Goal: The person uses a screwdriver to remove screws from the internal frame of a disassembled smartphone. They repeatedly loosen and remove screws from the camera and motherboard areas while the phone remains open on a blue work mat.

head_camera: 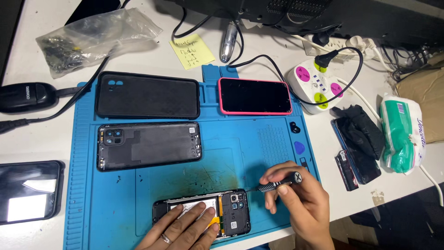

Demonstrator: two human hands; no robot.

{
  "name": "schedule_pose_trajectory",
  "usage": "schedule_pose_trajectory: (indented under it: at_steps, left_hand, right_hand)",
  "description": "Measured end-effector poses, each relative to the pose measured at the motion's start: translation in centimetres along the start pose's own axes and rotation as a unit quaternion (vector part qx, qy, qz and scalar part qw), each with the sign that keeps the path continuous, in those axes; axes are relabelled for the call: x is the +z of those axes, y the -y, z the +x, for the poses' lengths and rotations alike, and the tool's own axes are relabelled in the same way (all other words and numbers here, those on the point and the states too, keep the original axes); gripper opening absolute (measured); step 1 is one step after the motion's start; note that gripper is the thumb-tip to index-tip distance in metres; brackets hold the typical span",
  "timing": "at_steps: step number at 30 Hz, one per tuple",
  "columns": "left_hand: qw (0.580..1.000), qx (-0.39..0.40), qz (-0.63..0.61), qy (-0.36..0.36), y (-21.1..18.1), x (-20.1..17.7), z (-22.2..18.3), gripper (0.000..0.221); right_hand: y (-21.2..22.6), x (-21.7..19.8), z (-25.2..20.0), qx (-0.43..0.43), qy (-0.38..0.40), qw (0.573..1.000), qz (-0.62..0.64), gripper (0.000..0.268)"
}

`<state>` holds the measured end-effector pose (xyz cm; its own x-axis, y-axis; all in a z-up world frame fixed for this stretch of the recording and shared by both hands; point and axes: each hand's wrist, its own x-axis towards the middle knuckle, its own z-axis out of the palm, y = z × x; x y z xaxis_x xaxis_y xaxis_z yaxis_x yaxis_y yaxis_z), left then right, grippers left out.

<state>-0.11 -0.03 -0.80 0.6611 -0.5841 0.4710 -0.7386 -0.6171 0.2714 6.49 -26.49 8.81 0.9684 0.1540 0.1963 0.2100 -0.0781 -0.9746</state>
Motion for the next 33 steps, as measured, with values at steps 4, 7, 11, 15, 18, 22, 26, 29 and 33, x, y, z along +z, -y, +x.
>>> schedule_pose_trajectory:
  at_steps: [4, 7, 11, 15, 18, 22, 26, 29, 33]
  left_hand:
    - [1.0, 0.001, -0.003, 0.005, 0.0, -0.1, 0.0, 0.047]
    - [1.0, 0.003, -0.007, 0.008, 0.0, -0.2, 0.1, 0.048]
    - [1.0, 0.001, -0.007, 0.008, 0.0, -0.3, 0.1, 0.046]
    - [1.0, -0.002, -0.006, 0.0, 0.0, -0.2, 0.1, 0.046]
    - [1.0, -0.005, 0.001, 0.003, -0.1, -0.5, 0.2, 0.04]
    - [1.0, 0.006, -0.003, 0.01, -0.1, -1.3, 0.6, 0.043]
    - [0.999, -0.014, -0.03, -0.007, -0.2, -1.5, 0.5, 0.045]
    - [0.998, -0.03, -0.04, -0.024, -0.5, -1.4, 0.5, 0.045]
    - [0.997, -0.036, -0.035, -0.05, -0.5, -1.5, 0.7, 0.041]
  right_hand:
    - [0.0, 0.0, 0.0, -0.002, -0.004, 1.0, -0.004, 0.019]
    - [0.0, 0.0, 0.0, -0.005, -0.005, 1.0, -0.003, 0.019]
    - [0.5, 0.1, 0.3, -0.032, 0.016, 0.998, -0.045, 0.018]
    - [0.7, -0.2, 0.9, -0.036, 0.067, 0.997, -0.029, 0.01]
    - [0.9, -0.2, 0.5, -0.029, 0.07, 0.997, -0.032, 0.011]
    - [0.4, 0.7, 0.5, -0.075, 0.034, 0.989, -0.124, 0.019]
    - [-1.0, 1.2, -0.4, -0.011, -0.073, 0.99, -0.118, 0.036]
    - [0.1, 2.2, 0.1, -0.022, -0.068, 0.991, -0.117, 0.025]
    - [0.8, 1.3, 0.8, -0.003, 0.01, 0.999, -0.047, 0.016]
